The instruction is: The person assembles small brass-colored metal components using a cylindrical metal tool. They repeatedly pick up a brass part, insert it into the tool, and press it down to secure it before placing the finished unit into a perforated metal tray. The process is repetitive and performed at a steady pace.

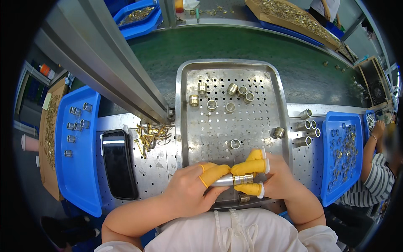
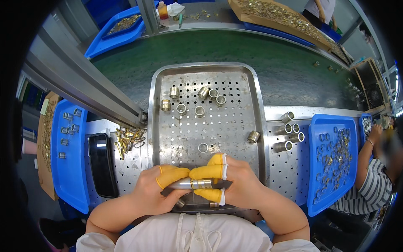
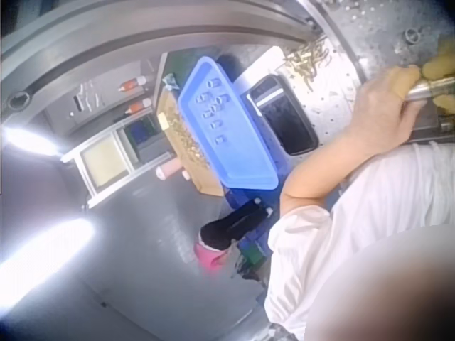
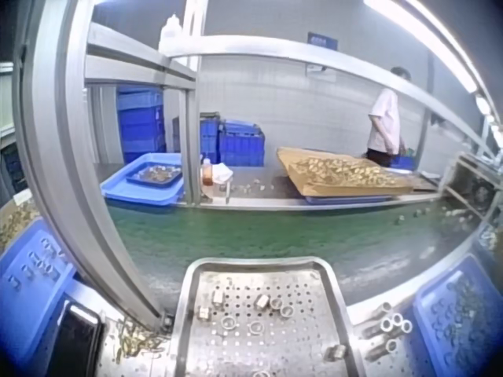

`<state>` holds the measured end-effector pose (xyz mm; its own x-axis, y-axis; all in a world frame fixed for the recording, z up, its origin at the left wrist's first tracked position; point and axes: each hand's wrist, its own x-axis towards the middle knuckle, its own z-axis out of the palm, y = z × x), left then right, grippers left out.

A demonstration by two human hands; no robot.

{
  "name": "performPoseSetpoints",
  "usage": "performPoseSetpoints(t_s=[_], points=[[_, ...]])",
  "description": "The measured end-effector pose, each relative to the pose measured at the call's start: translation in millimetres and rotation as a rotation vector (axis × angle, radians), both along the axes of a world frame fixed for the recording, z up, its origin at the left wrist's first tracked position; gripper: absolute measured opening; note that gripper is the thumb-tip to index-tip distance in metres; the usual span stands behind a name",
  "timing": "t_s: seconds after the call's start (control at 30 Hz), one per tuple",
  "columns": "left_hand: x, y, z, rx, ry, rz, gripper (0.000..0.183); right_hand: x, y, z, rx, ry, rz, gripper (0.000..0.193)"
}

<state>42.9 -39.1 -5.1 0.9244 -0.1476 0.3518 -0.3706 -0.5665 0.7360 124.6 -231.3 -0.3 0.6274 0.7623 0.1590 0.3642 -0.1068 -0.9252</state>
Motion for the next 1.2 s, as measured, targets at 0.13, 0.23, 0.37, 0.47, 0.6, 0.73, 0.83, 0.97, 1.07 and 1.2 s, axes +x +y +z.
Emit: performPoseSetpoints(t_s=[0.13,0.23,0.37,0.47,0.6,0.73,0.83,0.97,1.07,1.2], points=[[2.2,0.8,3.5,-0.053,0.136,0.019,0.043,2.3,-2.5,6.1,-0.054,-0.015,0.009,0.044],[-1.3,1.3,8.6,-0.11,0.297,0.02,0.05,9.0,-8.1,10.9,-0.077,0.095,0.051,0.045],[1.4,3.0,8.5,-0.12,0.342,0.111,0.047,25.7,-16.2,20.9,-0.223,-0.046,-0.181,0.036],[5.8,0.3,-1.0,-0.062,0.303,0.134,0.051,30.3,-23.0,12.2,-0.386,-0.366,-0.248,0.032],[5.8,1.1,-5.5,-0.022,0.308,0.208,0.051,33.5,-24.2,26.2,-0.286,-0.134,-0.117,0.031],[2.4,2.8,-12.6,-0.092,0.326,0.228,0.05,63.0,-44.4,40.0,-0.201,-0.156,-0.394,0.029],[4.6,2.7,-15.4,-0.073,0.289,0.193,0.051,118.7,-76.2,57.9,-0.423,-0.307,-0.573,0.028],[6.7,1.5,-17.6,-0.067,0.289,0.197,0.051,221.5,-148.5,35.7,-0.635,-0.356,-0.772,0.028],[5.4,0.8,-15.8,-0.059,0.289,0.201,0.048,279.3,-193.6,13.2,-0.897,-0.49,-0.852,0.035],[3.5,-1.6,0.1,-0.145,0.425,0.203,0.041,323.3,-201.1,-1.7,-1.085,-0.496,-1.018,0.037]])
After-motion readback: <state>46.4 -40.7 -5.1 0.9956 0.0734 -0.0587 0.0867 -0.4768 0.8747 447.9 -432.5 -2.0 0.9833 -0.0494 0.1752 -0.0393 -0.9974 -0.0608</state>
